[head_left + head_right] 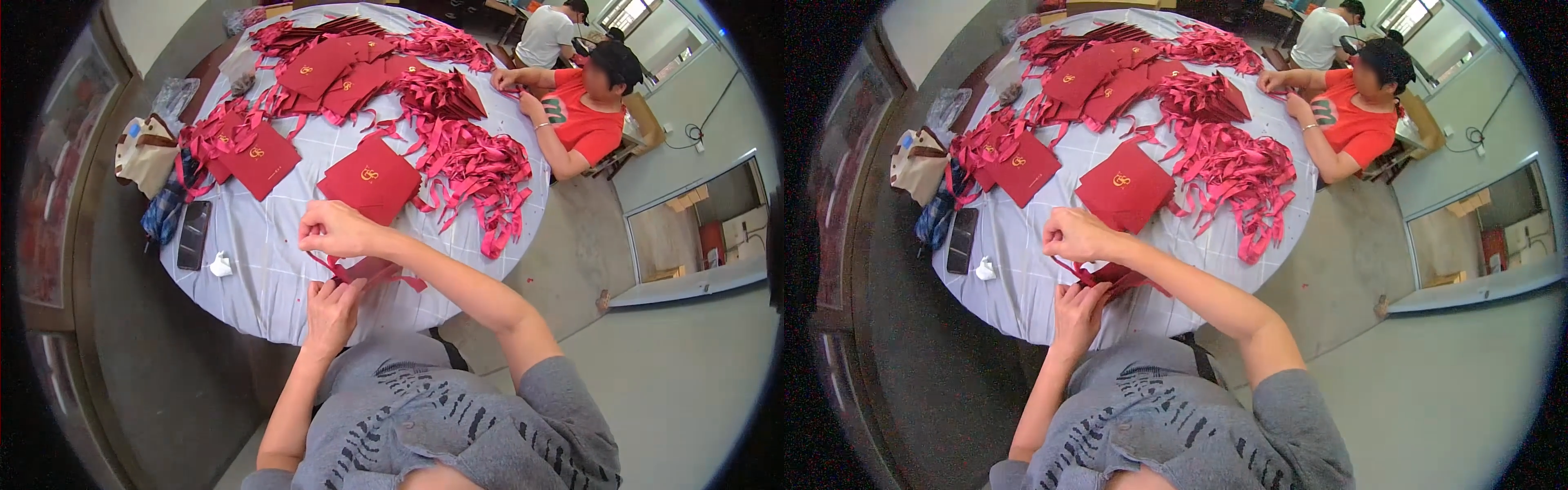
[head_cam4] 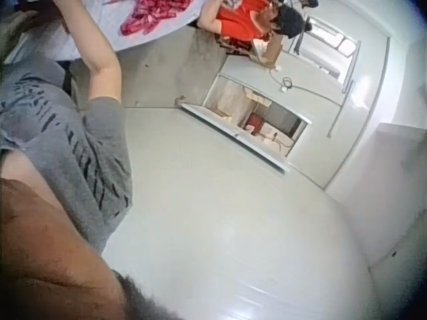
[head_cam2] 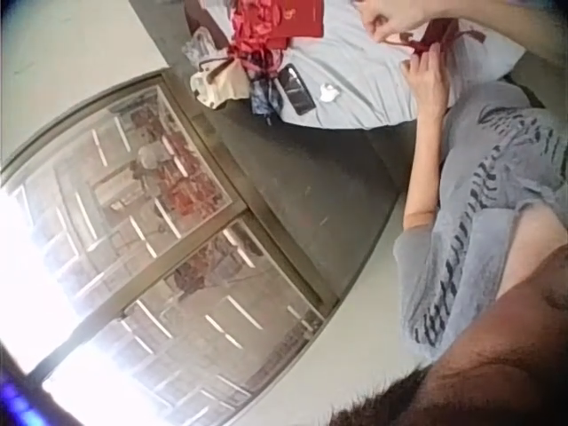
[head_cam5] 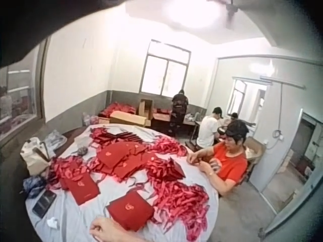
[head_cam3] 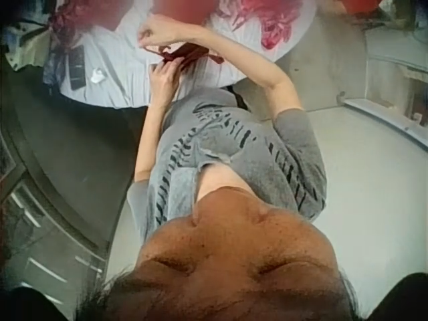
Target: The person assembles gift bags by attaching ribbon handles to them by hand at a table.
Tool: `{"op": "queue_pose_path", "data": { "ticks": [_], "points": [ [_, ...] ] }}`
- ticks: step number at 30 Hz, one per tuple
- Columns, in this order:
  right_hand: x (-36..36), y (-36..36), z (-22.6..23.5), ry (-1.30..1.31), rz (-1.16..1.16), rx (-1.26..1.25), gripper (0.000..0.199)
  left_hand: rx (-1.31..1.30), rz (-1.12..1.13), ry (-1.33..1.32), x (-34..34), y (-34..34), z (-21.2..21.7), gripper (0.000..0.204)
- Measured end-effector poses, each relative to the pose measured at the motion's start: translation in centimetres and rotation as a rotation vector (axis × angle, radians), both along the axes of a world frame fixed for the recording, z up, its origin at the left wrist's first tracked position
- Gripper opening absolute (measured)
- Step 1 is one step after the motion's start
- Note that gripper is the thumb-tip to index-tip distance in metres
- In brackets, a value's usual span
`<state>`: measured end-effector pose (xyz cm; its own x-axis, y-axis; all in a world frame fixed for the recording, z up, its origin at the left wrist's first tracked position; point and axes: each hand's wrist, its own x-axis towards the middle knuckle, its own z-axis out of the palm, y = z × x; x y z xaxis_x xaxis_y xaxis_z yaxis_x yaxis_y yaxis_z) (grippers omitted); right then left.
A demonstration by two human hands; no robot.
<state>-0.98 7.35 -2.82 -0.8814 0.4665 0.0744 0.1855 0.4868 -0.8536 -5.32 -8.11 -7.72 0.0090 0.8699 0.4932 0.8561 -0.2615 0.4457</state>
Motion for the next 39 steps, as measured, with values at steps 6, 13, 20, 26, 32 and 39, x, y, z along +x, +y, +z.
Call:
{"op": "queue_pose_path", "data": {
  "ticks": [6,13,20,26,32,39],
  "points": [
    [-1.3,-0.3,0.1,0.04,-0.004,-0.025,0.018,-0.002,0.041,0.013,0.0,-0.1,0.0,0.022],
    [-1.8,-0.6,0.2,0.067,-0.053,-0.049,0.016,-0.005,0.036,-0.013,0.0,0.0,0.0,0.027],
    [-1.6,0.1,0.4,0.083,-0.007,0.025,0.017,0.025,0.067,-0.012,0.4,0.4,-0.1,0.019],
    [5.6,-0.9,2.2,0.09,-0.198,0.157,0.02,0.045,0.095,-0.025,0.0,0.5,-0.6,0.016],
    [12.3,-5.9,-2.3,-0.25,-0.195,0.262,0.023,0.043,0.11,-0.063,-0.1,1.0,-0.5,0.013],
    [13.7,-6.8,-6.0,-0.056,-0.268,0.035,0.021,0.046,0.135,-0.078,-0.1,1.0,-0.6,0.012]
  ]
}}
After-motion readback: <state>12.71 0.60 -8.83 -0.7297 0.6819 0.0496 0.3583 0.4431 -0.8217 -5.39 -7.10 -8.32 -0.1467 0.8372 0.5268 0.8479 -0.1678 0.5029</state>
